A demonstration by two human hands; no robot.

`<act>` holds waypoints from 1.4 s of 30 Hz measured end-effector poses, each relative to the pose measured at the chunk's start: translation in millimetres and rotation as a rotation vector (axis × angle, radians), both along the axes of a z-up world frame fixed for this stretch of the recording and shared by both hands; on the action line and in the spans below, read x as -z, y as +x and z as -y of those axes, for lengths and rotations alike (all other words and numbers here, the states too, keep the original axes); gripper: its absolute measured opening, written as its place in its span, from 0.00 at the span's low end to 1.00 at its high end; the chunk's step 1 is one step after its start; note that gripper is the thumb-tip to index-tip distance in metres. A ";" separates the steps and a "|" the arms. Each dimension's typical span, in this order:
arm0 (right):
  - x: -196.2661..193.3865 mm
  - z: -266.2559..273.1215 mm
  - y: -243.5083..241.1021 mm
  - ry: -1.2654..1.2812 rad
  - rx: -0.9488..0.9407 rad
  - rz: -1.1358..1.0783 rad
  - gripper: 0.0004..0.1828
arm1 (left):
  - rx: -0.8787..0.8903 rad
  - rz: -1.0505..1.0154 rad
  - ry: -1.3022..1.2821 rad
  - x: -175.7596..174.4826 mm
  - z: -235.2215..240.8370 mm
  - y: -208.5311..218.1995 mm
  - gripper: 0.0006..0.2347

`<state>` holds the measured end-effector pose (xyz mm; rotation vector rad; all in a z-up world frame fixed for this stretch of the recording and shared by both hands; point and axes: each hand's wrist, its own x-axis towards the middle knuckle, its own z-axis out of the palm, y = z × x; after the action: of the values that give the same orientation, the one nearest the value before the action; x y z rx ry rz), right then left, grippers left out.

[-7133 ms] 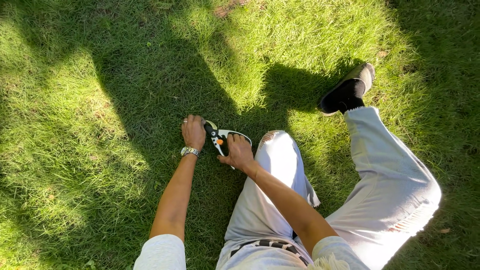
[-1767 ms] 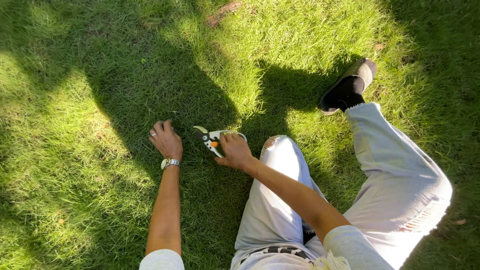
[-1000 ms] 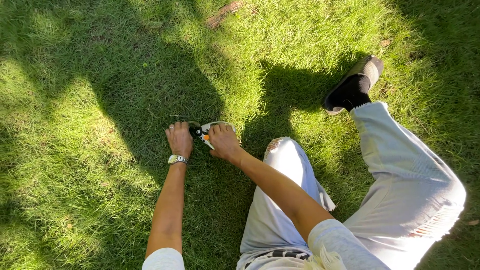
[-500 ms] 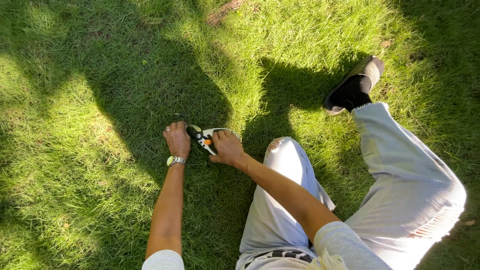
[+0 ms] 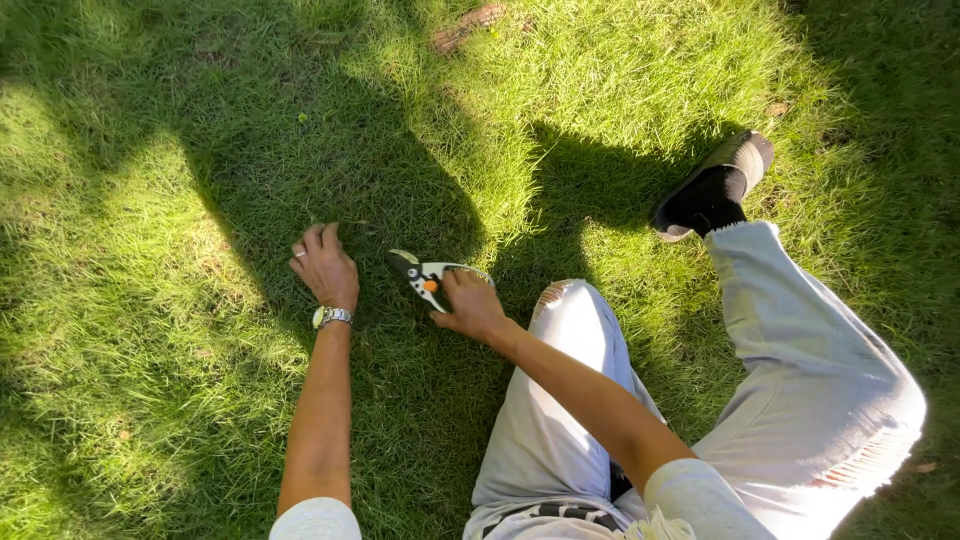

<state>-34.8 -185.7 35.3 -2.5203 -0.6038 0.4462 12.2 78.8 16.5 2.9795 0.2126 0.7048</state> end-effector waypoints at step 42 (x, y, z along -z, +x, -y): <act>20.6 4.4 -18.6 -0.133 -0.087 -0.021 0.42 | -0.067 -0.291 -0.049 61.2 0.7 -30.4 0.12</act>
<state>-53.4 -190.1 14.6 -2.6187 -0.6994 0.5606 -18.2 78.1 -44.8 3.0278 0.3420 0.2627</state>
